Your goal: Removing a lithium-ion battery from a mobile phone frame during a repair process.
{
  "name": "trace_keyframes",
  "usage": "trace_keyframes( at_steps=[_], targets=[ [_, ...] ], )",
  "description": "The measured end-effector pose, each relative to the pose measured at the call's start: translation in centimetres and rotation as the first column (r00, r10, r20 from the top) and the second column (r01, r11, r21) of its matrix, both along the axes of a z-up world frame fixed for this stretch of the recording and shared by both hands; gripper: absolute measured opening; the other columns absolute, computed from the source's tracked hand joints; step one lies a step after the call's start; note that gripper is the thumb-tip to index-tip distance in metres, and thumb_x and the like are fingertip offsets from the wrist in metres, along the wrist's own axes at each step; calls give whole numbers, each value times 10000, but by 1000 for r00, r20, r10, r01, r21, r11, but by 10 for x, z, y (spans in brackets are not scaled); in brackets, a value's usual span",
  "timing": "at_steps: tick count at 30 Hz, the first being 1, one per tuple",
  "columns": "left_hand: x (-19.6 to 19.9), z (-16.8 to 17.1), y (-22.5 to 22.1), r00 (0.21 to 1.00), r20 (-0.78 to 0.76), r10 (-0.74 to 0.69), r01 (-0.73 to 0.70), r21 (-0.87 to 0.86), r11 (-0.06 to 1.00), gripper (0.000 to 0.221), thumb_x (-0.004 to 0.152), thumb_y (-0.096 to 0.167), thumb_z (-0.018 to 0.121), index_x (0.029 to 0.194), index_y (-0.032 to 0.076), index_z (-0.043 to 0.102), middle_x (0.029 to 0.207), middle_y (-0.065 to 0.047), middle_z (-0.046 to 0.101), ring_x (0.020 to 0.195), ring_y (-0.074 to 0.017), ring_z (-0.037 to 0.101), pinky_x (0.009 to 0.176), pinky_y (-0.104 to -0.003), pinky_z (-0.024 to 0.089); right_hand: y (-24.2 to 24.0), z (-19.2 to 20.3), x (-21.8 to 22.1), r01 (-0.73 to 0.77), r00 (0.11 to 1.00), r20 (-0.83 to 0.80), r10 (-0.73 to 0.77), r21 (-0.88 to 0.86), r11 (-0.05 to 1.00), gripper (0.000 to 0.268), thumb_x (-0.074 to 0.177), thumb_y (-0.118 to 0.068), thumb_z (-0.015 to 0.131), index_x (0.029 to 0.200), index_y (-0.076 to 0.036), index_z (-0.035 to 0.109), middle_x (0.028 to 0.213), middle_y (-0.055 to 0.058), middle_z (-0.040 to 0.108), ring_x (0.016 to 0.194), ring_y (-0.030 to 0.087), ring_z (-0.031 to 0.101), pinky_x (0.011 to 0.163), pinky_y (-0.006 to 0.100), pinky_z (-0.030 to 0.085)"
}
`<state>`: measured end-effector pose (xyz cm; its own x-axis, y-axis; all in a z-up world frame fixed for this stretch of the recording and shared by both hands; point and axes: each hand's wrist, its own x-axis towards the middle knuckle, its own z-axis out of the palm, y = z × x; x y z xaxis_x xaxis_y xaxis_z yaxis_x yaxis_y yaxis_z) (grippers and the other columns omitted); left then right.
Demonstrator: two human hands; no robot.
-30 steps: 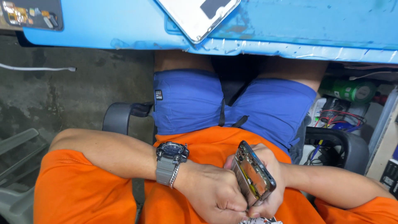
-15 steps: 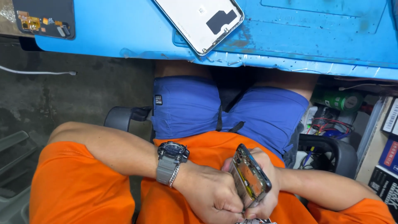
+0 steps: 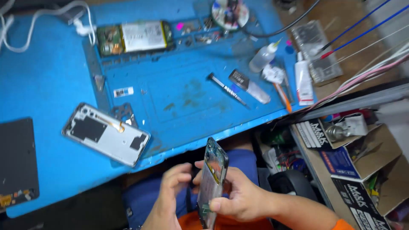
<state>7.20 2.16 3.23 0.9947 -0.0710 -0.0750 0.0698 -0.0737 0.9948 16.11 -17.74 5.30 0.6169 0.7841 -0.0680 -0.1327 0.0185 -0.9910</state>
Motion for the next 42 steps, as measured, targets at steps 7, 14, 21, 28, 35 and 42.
trace_keyframes(
  at_steps=[7,14,21,28,35,42],
  targets=[
    [28,-20,-17,952,68,-297,288,-521,803,988,863,407,876,1513,101,198,1509,-178,478,1435,-283,508,1137,-442,453,-6,7,17,86,996,24,-82,-289,953,956,625,-398,895,1450,-68,540,1347,85,599,1151,204,730,972,360,643],
    [60,83,23,896,-401,-192,315,267,911,1038,636,394,790,1555,206,346,1363,33,723,1116,-106,735,888,-265,536,-118,-3,141,909,282,952,-118,-226,351,332,1049,-241,596,1238,-22,759,1138,206,747,1064,398,672,948,492,485],
    [123,46,47,937,63,-344,102,892,440,826,574,462,787,1257,69,542,1094,-96,573,991,-322,516,735,-494,522,-131,-25,192,782,616,750,-242,-619,74,358,945,-314,552,1071,-88,799,884,151,785,920,376,715,860,451,518],
    [166,21,66,884,15,-467,211,879,427,1054,582,552,792,1463,57,491,1113,-107,442,1017,-315,423,891,-446,372,-145,-15,209,701,676,689,-263,-711,-62,359,754,-304,661,1015,-117,823,876,161,803,894,367,734,842,431,537],
    [148,11,67,894,17,-449,210,868,450,973,738,617,800,1476,95,442,1217,-107,452,1139,-314,420,989,-451,309,-144,2,160,695,640,550,-537,-712,100,268,777,-226,697,963,-44,758,742,36,629,623,178,509,607,352,425],
    [119,25,57,876,190,-444,60,870,490,890,807,684,727,1431,86,516,1302,-144,498,1143,-345,435,988,-506,333,-130,-8,114,733,678,291,-675,-194,652,495,782,128,543,1232,-17,394,681,122,479,471,218,529,457,322,476]
  ],
)
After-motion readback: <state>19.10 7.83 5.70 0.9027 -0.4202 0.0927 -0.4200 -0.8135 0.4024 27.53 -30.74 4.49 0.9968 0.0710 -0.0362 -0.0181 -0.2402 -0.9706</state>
